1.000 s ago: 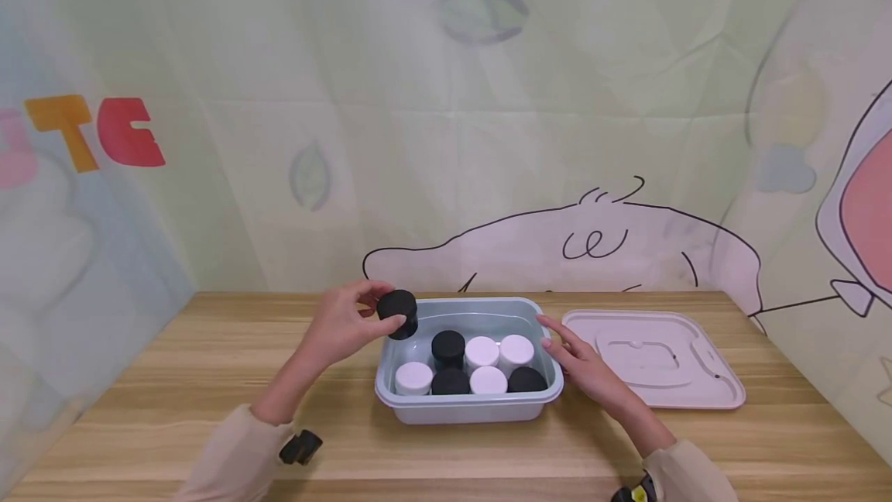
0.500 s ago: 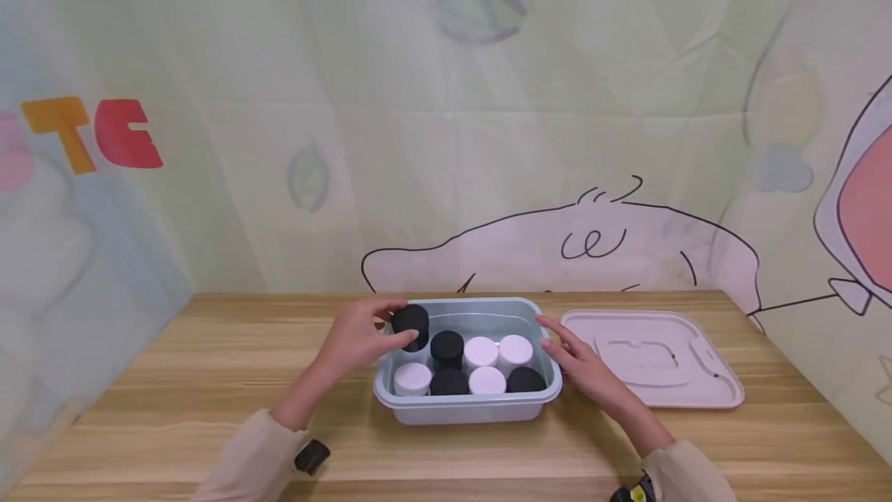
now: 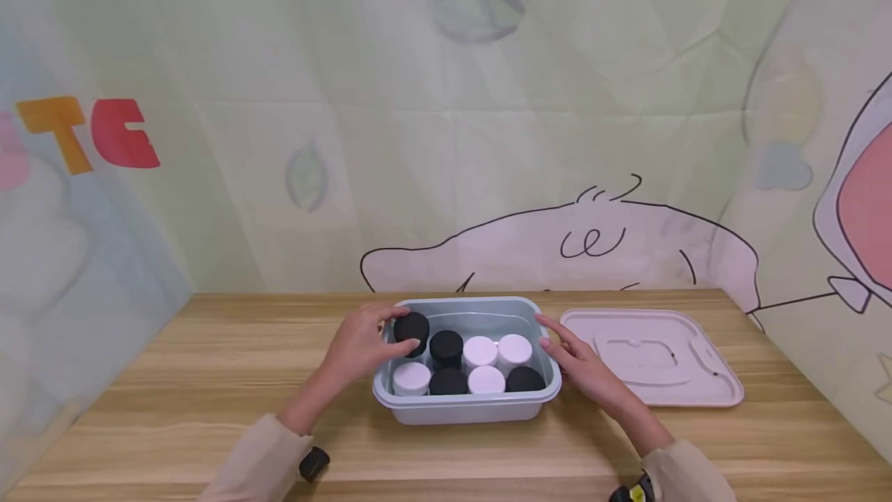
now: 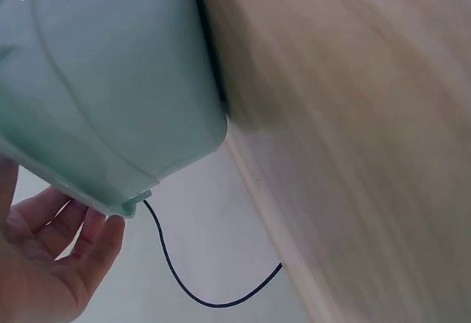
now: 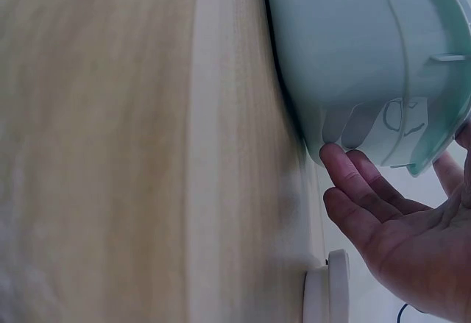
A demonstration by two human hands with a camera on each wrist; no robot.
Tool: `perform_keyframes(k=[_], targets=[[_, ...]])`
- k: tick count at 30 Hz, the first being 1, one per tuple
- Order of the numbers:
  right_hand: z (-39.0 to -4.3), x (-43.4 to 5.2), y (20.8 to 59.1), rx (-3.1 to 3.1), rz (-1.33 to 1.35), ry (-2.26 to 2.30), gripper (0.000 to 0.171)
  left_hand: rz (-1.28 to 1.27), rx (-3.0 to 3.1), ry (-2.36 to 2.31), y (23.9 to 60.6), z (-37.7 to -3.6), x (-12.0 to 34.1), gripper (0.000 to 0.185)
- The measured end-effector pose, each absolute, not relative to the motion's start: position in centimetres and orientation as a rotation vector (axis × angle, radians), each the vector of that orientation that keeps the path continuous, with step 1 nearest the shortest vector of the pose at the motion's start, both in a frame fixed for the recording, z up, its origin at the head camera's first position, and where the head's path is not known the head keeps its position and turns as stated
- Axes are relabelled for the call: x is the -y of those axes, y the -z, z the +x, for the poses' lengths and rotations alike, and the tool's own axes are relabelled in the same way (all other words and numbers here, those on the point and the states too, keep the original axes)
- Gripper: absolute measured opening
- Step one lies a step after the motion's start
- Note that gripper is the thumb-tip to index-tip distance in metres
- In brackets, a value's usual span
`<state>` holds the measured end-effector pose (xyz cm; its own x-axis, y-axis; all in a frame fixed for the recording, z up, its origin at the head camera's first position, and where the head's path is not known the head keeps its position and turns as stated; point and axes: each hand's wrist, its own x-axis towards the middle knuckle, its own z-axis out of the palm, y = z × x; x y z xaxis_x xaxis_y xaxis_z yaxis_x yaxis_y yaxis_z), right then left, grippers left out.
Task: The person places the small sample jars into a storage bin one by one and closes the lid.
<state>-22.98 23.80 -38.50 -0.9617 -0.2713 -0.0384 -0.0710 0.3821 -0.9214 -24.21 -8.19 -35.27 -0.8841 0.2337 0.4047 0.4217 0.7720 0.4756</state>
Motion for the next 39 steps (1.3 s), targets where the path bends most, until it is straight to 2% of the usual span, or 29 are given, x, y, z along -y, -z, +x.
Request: perform_keyframes(k=[9,39], targets=[[-23.1,-23.8,38.7,-2.440,-0.320,1.643,0.055,-0.436,2.724,0.744,35.6,-24.4,7.8,0.046],[-23.1,-23.8,38.7,-2.423,-0.321,1.657,0.055,-0.422,2.917,0.304,34.3,-25.0,6.3,0.032]])
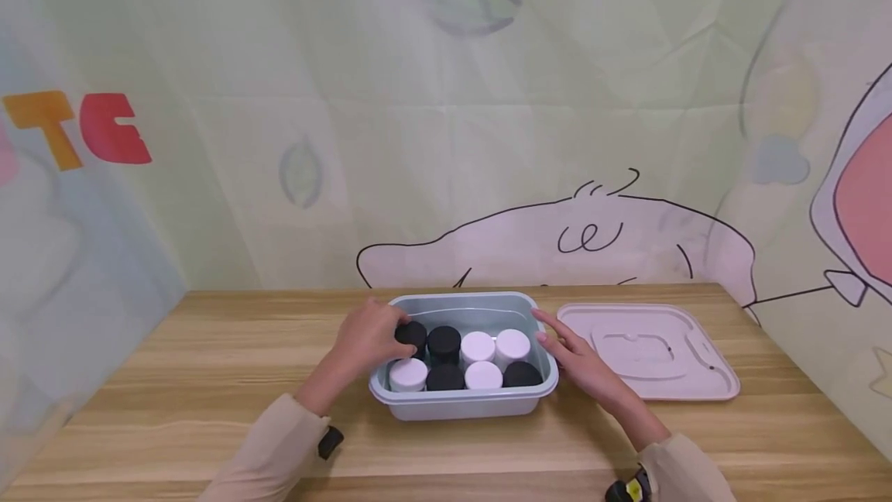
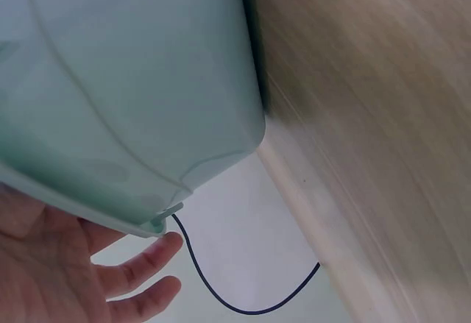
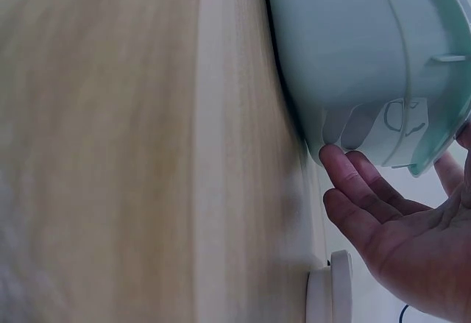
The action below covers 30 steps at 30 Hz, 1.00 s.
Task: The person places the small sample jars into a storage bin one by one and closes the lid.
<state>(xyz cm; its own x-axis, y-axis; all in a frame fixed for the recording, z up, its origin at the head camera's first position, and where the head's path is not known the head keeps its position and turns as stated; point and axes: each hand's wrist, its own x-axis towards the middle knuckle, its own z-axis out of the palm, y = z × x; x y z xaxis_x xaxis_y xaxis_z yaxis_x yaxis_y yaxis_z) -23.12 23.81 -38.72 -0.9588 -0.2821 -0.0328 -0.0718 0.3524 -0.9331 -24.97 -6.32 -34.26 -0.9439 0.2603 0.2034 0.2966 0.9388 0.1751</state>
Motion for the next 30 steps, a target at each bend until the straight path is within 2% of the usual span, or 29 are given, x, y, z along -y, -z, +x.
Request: perform_keyframes(k=[17,30], targets=[[-23.0,-23.9,38.5,-2.445,-0.366,1.646,0.054,-0.354,2.977,0.344,34.6,-25.2,5.9,0.037],[-22.9,-25.9,37.7,-2.483,-0.298,1.593,0.055,-0.418,2.831,0.404,34.2,-24.3,5.9,0.042]])
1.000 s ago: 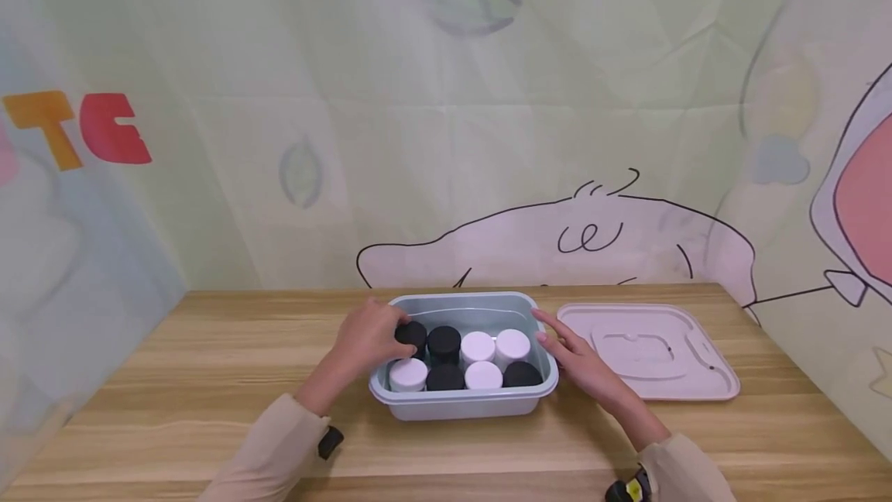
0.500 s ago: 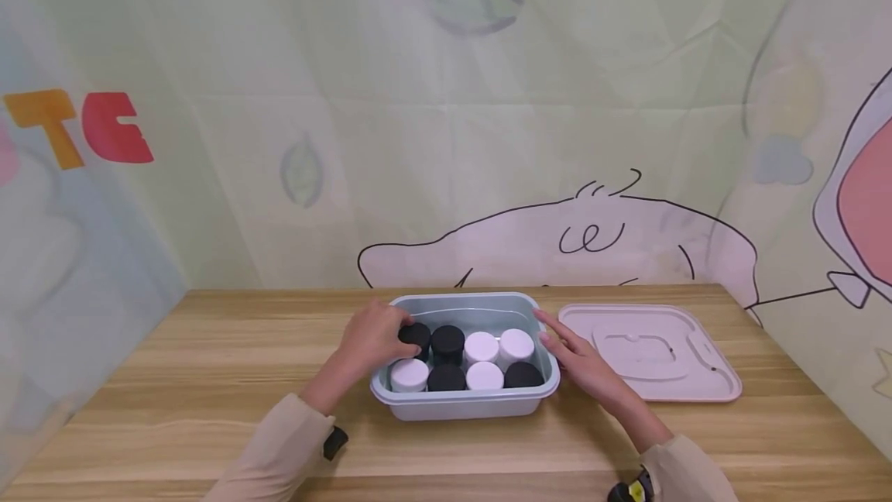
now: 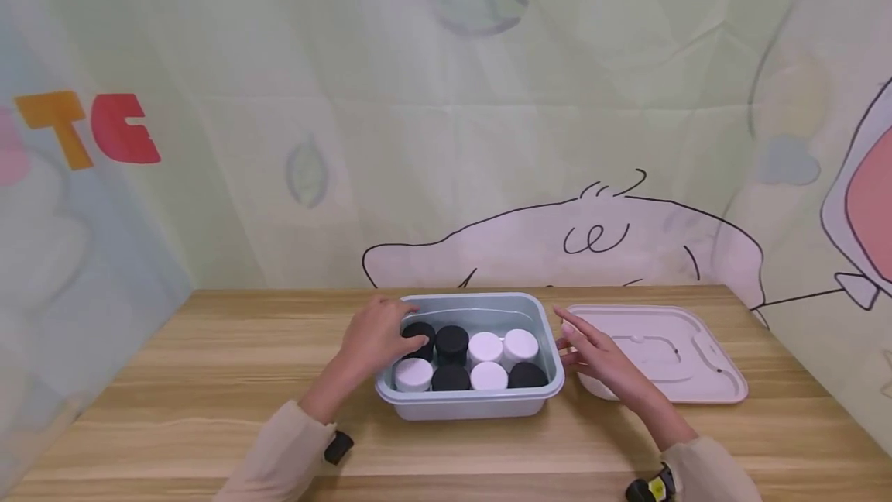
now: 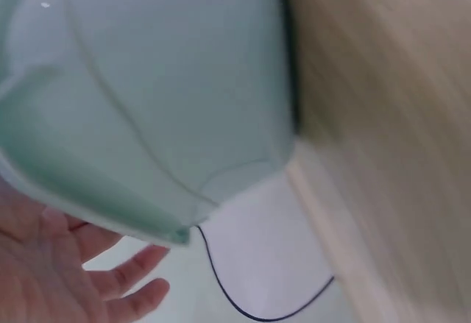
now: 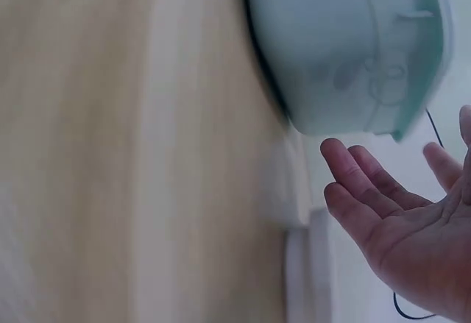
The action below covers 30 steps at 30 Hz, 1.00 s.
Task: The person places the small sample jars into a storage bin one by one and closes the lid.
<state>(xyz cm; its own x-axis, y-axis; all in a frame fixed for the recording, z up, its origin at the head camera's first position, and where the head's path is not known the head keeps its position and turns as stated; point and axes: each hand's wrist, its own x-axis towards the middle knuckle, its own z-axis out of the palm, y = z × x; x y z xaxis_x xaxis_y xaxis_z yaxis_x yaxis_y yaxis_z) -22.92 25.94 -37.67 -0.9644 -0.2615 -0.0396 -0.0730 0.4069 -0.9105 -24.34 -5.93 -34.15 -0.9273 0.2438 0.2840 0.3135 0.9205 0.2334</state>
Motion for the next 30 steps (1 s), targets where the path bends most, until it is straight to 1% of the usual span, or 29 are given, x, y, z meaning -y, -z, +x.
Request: perform_keyframes(k=[5,12,14,18,20,23,25,28,30], targets=[[-23.1,-27.6,36.8,-2.512,-0.338,1.590,0.054,-0.493,2.764,0.617,32.9,-23.3,4.4,0.042],[-23.1,-30.6,36.2,-2.579,-0.351,1.621,0.054,-0.654,2.641,0.894,31.4,-22.2,0.6,0.041],[-23.0,-31.5,36.1,-2.574,-0.358,1.655,0.047,-0.689,2.614,0.953,31.3,-22.0,-0.6,0.041],[-23.1,-33.7,36.6,-2.567,-0.386,1.728,0.025,-0.736,2.578,1.123,31.2,-21.8,-3.0,0.043],[-23.5,-35.1,37.3,-2.557,-0.412,1.765,0.022,-0.745,2.573,1.217,31.1,-21.7,-4.2,0.044],[-24.7,-37.9,39.0,-2.539,-0.384,1.840,0.027,-0.728,2.589,1.337,31.1,-21.4,-6.0,0.048],[-25.7,-39.9,40.1,-2.554,-0.352,1.844,0.034,-0.701,2.598,1.425,31.1,-21.2,-7.2,0.051],[-26.7,-42.2,41.4,-2.605,-0.243,1.873,0.044,-0.638,2.596,1.610,31.2,-20.9,-9.0,0.057],[-26.9,-43.4,41.7,-2.633,-0.191,1.887,0.047,-0.584,2.573,1.748,31.4,-20.8,-10.1,0.060]])
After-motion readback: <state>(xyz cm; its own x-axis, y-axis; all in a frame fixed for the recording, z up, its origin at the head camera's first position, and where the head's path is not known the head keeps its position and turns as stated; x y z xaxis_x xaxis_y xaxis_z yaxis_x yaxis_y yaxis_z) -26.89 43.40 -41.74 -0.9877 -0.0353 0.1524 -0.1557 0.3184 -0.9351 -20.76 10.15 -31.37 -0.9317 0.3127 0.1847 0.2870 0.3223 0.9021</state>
